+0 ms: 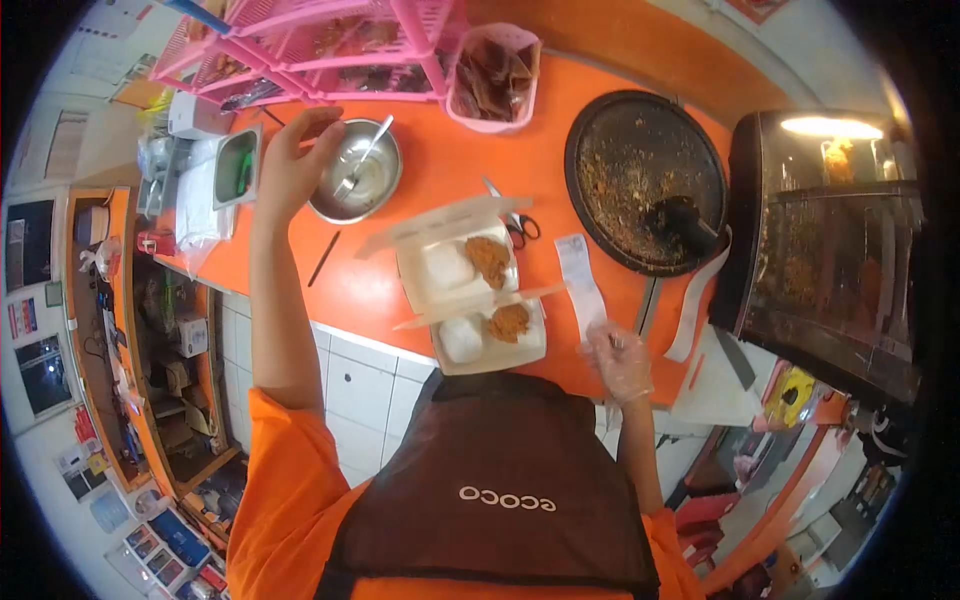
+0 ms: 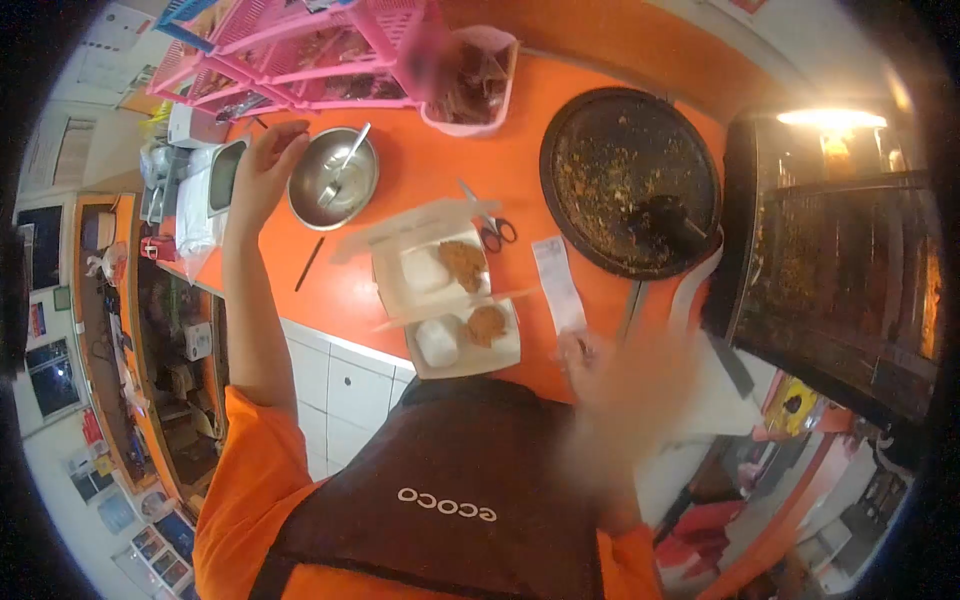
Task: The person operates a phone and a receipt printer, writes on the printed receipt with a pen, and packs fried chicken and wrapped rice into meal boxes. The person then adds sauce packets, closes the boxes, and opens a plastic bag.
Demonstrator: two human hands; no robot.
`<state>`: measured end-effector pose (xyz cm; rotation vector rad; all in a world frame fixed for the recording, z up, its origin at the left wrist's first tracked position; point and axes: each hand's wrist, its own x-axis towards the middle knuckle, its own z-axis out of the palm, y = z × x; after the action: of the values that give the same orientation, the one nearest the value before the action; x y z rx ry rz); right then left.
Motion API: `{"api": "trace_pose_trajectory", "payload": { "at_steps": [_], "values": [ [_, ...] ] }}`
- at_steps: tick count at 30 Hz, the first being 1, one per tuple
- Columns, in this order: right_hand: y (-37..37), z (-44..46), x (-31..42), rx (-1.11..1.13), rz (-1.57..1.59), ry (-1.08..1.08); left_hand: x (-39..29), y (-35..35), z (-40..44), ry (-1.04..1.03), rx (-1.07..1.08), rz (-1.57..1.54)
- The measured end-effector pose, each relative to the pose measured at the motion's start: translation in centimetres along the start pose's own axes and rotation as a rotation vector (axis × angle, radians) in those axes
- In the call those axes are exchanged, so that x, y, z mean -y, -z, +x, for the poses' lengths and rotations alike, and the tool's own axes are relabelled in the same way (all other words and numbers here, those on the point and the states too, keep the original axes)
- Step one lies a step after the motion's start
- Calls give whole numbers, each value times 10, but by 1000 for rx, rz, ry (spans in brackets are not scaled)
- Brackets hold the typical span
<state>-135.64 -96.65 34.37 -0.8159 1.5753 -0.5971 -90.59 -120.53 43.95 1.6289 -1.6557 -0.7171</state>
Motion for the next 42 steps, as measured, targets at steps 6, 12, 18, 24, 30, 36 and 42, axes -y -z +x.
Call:
{"api": "trace_pose_trajectory", "payload": {
  "at_steps": [6,12,18,24,30,36,42],
  "values": [
    [0,8,-23,10,15,196,52,1,136,-63,-133,300],
    [0,5,-16,-61,-33,157,101,5,227,268,-59,716],
    [5,15,-29,-180,33,36,120,2,265,266,74,928],
    [3,28,-18,-175,105,25,167,6,271,-148,-249,704],
    [-3,36,-6,-154,140,8,198,12,285,-299,-247,894],
    [-2,44,-11,-88,85,45,188,7,279,-211,-289,708],
    [2,32,-12,-133,130,47,105,-11,172,-214,-442,319]
  ]
}}
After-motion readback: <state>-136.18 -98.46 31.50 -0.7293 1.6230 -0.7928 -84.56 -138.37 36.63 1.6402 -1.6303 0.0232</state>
